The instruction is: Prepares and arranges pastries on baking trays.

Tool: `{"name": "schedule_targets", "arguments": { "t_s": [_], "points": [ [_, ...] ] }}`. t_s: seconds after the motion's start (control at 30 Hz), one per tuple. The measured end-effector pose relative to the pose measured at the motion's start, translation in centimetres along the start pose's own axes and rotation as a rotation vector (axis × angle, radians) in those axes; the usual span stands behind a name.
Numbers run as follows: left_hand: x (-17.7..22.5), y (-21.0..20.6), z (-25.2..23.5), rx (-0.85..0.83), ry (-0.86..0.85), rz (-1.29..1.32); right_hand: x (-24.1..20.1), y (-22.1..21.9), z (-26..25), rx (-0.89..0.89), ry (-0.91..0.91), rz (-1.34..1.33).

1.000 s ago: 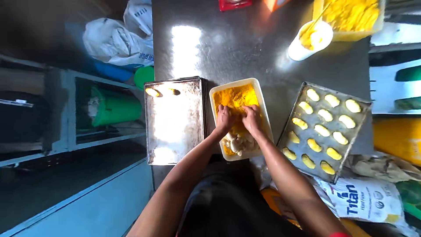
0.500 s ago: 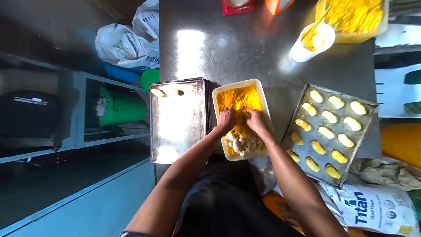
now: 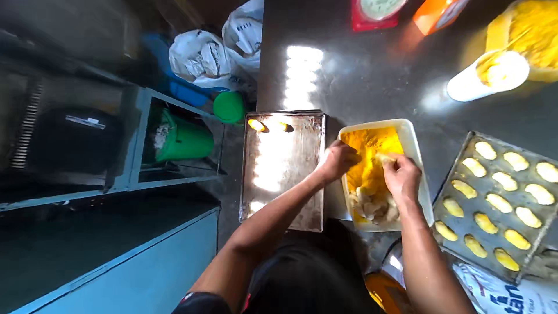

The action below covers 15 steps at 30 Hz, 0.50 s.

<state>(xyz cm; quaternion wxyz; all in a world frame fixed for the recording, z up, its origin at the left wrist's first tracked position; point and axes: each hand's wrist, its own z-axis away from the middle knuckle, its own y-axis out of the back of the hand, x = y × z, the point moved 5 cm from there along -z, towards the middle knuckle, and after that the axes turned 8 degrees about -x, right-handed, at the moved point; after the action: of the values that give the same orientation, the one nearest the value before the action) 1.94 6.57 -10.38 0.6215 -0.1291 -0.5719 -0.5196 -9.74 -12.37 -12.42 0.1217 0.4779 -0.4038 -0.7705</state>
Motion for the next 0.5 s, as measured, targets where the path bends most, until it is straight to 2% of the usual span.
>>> {"name": "schedule_targets", "arguments": {
  "t_s": [0.1, 0.2, 0.3, 0.4, 0.5],
  "points": [
    [-6.3, 6.9, 6.0, 0.104, 0.003, 0.088, -7.5, -3.6, -0.5, -0.080, 0.039, -0.218],
    [-14.4, 13.8, 9.6, 0.158, 0.208, 0.131, -13.0, -10.4, -3.1, -0.201, 0.084, -0.354],
    [-19.2, 18.5, 11.2, 0.143, 0.366, 0.035, -16.1, -16.7, -6.7, -0.243, 0.090, -0.457],
    [-21.6, 19.5, 11.4, 0.125, 0.405, -0.110, -16.6, -19.5, -7.9, -0.144, 0.072, -0.279],
    [-21.6, 19.6, 12.1, 0.274, 0.408, -0.270, -16.5, -18.5, -5.8, -0.002, 0.159, -0.007]
  ]
}}
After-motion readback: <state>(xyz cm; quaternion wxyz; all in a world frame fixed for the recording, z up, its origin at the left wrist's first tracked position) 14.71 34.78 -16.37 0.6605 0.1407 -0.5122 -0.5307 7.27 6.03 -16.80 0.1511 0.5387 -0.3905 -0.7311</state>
